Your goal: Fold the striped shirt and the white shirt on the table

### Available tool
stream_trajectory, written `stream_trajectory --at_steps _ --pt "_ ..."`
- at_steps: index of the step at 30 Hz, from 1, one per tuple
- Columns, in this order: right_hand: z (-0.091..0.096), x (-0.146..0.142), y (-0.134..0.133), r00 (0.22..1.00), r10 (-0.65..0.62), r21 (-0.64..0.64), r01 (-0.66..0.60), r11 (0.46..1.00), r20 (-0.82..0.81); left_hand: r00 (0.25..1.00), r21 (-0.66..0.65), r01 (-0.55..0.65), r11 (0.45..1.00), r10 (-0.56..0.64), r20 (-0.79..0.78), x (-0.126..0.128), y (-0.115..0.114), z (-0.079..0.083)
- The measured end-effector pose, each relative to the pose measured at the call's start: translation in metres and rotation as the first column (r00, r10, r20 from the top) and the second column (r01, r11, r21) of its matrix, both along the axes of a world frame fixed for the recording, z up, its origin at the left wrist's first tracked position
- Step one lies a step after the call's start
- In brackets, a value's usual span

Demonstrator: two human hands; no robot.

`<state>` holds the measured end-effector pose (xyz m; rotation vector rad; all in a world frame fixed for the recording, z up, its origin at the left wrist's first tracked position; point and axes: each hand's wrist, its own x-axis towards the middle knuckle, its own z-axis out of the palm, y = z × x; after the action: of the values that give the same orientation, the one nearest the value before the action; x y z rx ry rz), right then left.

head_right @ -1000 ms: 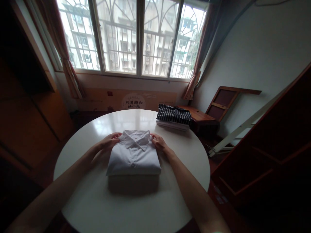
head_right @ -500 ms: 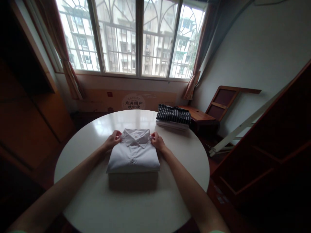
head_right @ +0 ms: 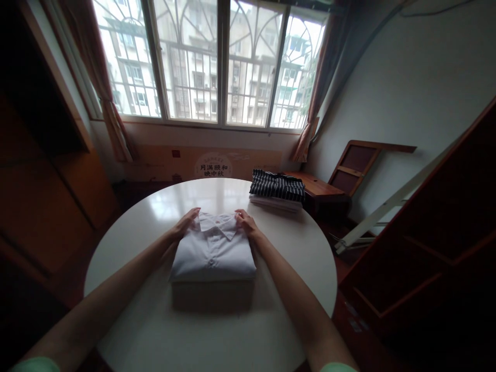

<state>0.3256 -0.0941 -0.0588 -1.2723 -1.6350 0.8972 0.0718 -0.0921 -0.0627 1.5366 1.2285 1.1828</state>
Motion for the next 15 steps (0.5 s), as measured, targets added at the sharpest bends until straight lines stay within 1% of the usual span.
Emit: stream_trajectory --at_steps 2,5,6,8,10,11,13,15 --pt "0.001 -0.004 0.006 0.997 -0.069 -0.025 0.07 0.997 0.024 0.998 -0.014 -0.044 0.999 0.044 -0.033 0.004 0.006 0.003" --pt "0.001 -0.006 0.009 0.984 -0.086 0.051 0.079 0.996 0.154 0.997 -0.009 -0.061 0.998 0.061 -0.042 0.009 0.007 0.003" --pt "0.001 -0.006 0.008 0.981 -0.086 0.082 0.072 0.994 0.174 0.996 0.008 -0.077 0.997 0.077 -0.034 0.01 0.006 0.003" --pt "0.001 -0.007 0.005 0.984 -0.105 0.125 0.087 0.988 0.142 0.992 0.068 -0.128 0.989 0.128 0.003 0.012 0.002 0.003" --pt "0.002 -0.008 0.002 0.989 -0.134 0.15 0.123 0.981 0.064 0.983 0.124 -0.18 0.976 0.174 0.058 0.014 -0.002 0.005" --pt "0.002 -0.009 0.001 0.989 -0.144 0.157 0.137 0.978 0.028 0.98 0.132 -0.191 0.973 0.182 0.083 0.014 -0.004 0.007" --pt "0.005 -0.008 0.0 0.989 -0.147 0.167 0.147 0.975 -0.013 0.981 0.096 -0.176 0.98 0.166 0.1 0.014 -0.004 0.012" --pt "0.01 -0.003 0.001 0.993 -0.116 0.145 0.117 0.982 -0.012 0.989 0.04 -0.137 0.99 0.134 0.063 0.009 -0.004 0.015"
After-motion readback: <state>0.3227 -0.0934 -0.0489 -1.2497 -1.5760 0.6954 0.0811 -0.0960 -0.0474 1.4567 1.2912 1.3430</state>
